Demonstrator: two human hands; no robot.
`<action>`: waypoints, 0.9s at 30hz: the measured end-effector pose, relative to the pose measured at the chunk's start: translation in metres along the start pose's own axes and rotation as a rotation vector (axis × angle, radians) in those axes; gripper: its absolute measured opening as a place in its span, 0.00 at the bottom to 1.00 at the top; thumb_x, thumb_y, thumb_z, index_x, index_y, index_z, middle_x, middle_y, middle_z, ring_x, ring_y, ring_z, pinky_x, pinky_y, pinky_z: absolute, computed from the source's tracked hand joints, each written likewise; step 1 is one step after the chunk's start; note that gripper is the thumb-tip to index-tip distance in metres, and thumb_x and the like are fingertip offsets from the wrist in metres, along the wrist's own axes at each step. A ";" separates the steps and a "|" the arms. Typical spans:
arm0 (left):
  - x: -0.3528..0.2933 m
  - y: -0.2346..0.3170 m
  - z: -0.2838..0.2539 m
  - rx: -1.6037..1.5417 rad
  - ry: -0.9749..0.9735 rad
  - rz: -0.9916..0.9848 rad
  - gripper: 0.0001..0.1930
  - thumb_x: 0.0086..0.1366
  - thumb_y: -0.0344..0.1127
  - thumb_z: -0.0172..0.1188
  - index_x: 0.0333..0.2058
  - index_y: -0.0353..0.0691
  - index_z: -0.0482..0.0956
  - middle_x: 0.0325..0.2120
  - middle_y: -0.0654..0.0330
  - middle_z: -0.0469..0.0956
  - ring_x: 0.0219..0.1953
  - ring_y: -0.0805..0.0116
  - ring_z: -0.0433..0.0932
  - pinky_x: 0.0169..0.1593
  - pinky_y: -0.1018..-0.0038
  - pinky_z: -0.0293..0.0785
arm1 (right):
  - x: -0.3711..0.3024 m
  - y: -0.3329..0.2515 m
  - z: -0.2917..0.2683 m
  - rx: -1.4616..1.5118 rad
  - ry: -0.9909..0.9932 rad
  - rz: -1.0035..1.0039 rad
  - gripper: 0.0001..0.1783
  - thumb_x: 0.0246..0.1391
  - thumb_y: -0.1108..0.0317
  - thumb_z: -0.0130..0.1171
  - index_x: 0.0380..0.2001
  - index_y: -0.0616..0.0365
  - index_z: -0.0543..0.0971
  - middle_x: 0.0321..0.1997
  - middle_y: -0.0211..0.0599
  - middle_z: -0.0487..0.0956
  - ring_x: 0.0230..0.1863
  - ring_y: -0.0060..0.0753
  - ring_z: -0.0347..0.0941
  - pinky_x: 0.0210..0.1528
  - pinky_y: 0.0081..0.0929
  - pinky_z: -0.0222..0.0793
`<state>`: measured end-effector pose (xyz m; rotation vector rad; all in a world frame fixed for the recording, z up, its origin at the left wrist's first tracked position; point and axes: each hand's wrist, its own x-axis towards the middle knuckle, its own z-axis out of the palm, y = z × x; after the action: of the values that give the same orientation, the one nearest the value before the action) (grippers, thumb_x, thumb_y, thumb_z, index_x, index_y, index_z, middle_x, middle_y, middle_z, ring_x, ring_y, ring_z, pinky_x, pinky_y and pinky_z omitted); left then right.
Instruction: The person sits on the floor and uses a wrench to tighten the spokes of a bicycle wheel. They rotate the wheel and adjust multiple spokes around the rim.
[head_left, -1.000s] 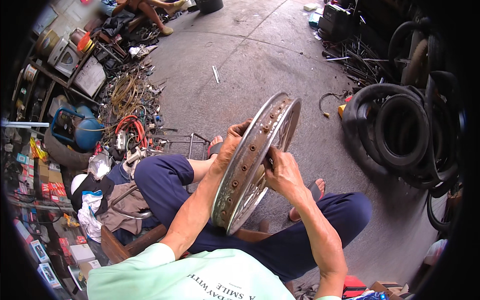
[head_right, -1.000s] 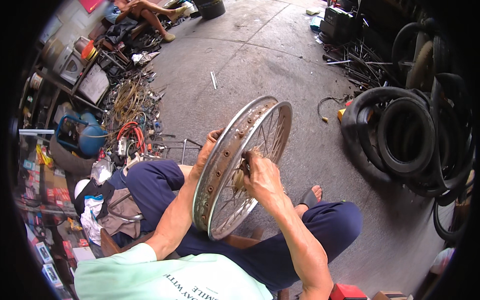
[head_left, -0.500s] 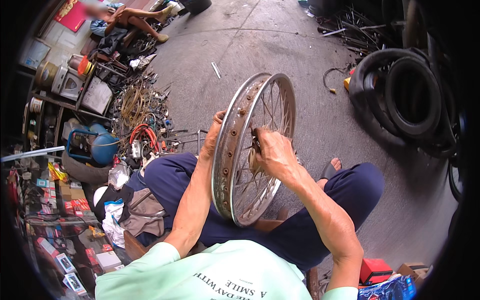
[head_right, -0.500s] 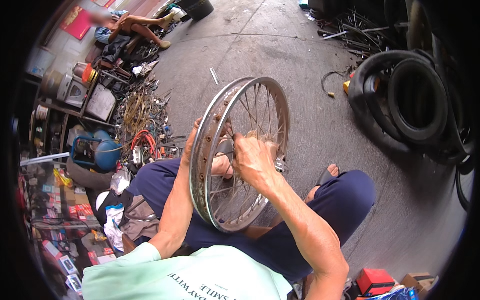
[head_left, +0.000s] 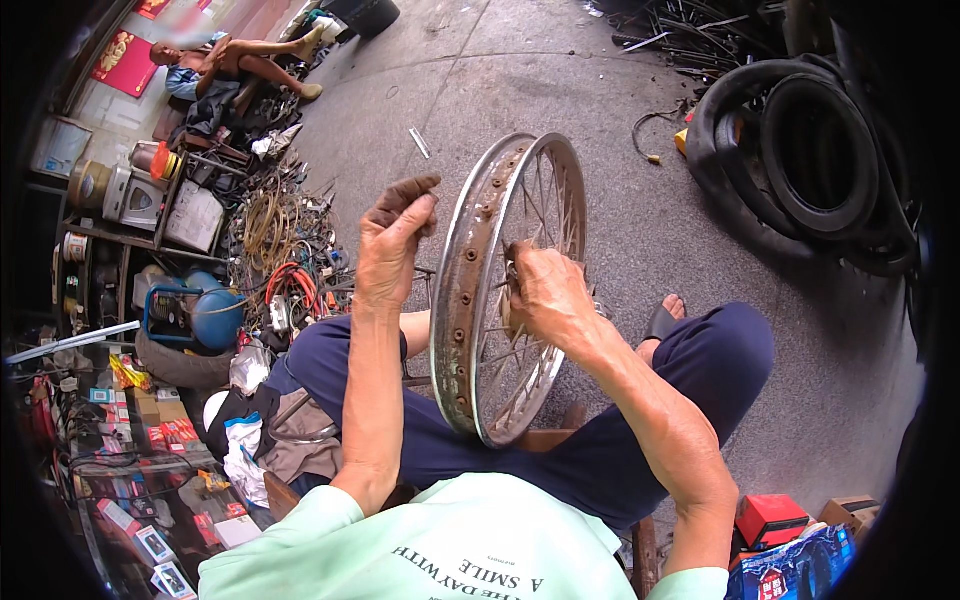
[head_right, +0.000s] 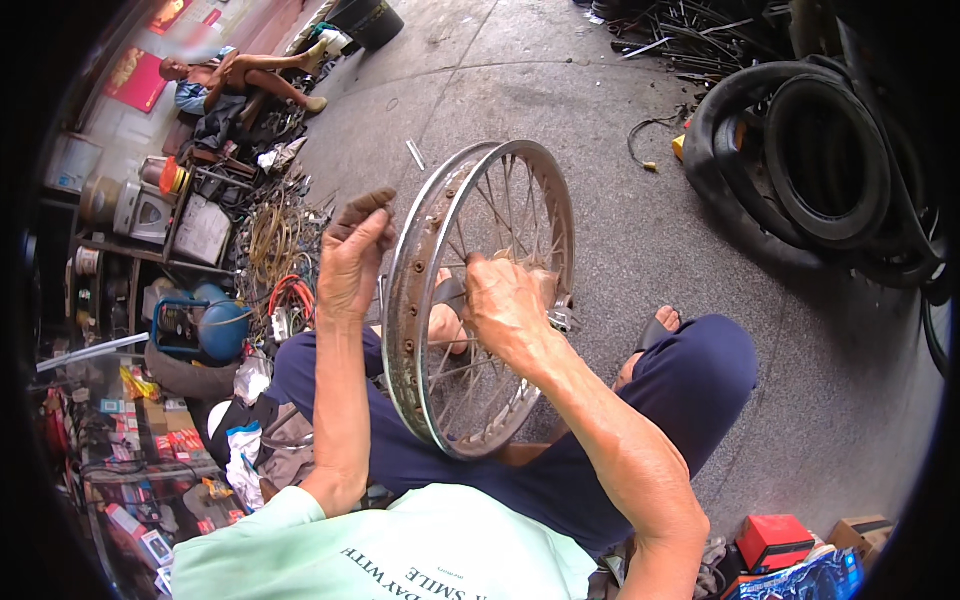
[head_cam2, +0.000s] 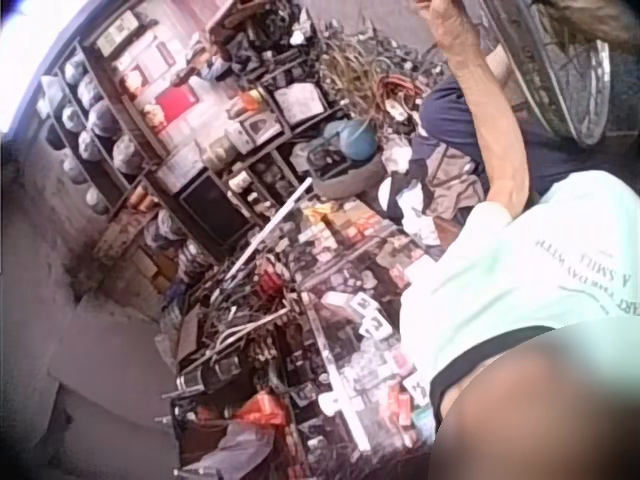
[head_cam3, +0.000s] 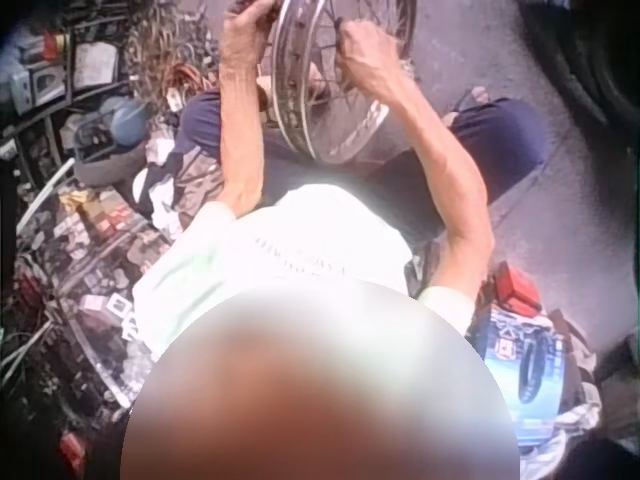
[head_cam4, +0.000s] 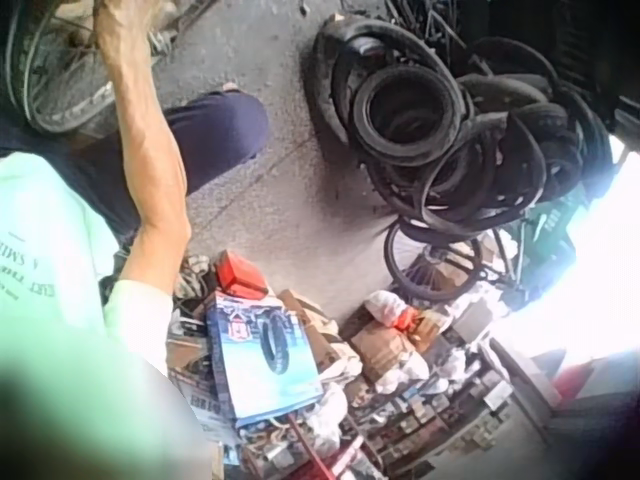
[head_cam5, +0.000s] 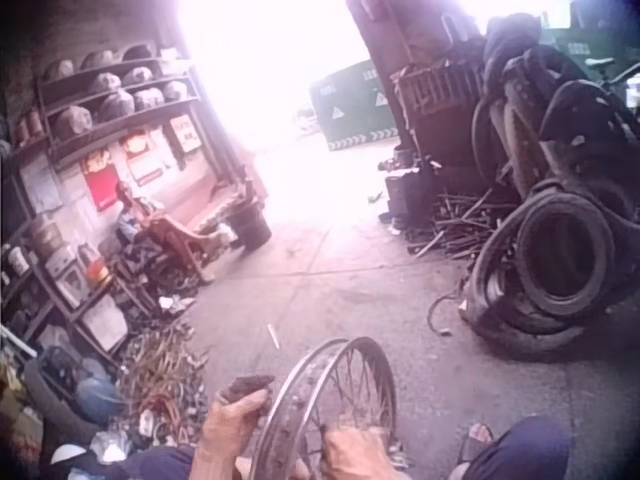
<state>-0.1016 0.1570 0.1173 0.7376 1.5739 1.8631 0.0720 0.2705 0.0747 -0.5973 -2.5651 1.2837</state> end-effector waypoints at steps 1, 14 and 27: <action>-0.002 0.016 0.005 0.076 -0.031 0.043 0.13 0.63 0.27 0.63 0.47 0.36 0.81 0.40 0.62 0.82 0.37 0.78 0.78 0.43 0.82 0.73 | -0.001 0.000 -0.001 0.003 0.000 0.010 0.12 0.48 0.75 0.56 0.38 0.67 0.74 0.30 0.60 0.78 0.36 0.62 0.77 0.41 0.51 0.73; 0.012 0.042 0.052 1.196 -0.327 0.579 0.08 0.56 0.30 0.68 0.35 0.37 0.84 0.30 0.57 0.73 0.34 0.63 0.73 0.40 0.69 0.70 | -0.003 -0.001 -0.003 -0.027 0.045 -0.028 0.09 0.45 0.77 0.54 0.33 0.68 0.74 0.27 0.58 0.79 0.33 0.61 0.79 0.37 0.51 0.73; 0.013 0.001 0.001 0.083 0.227 0.036 0.08 0.63 0.38 0.66 0.32 0.39 0.80 0.23 0.66 0.76 0.25 0.76 0.73 0.31 0.78 0.70 | -0.002 0.003 -0.001 -0.021 0.039 0.069 0.11 0.52 0.74 0.56 0.39 0.65 0.75 0.31 0.61 0.79 0.36 0.64 0.77 0.40 0.51 0.73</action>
<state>-0.1093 0.1670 0.1193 0.6107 1.7990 1.9742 0.0744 0.2716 0.0730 -0.7140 -2.5503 1.2550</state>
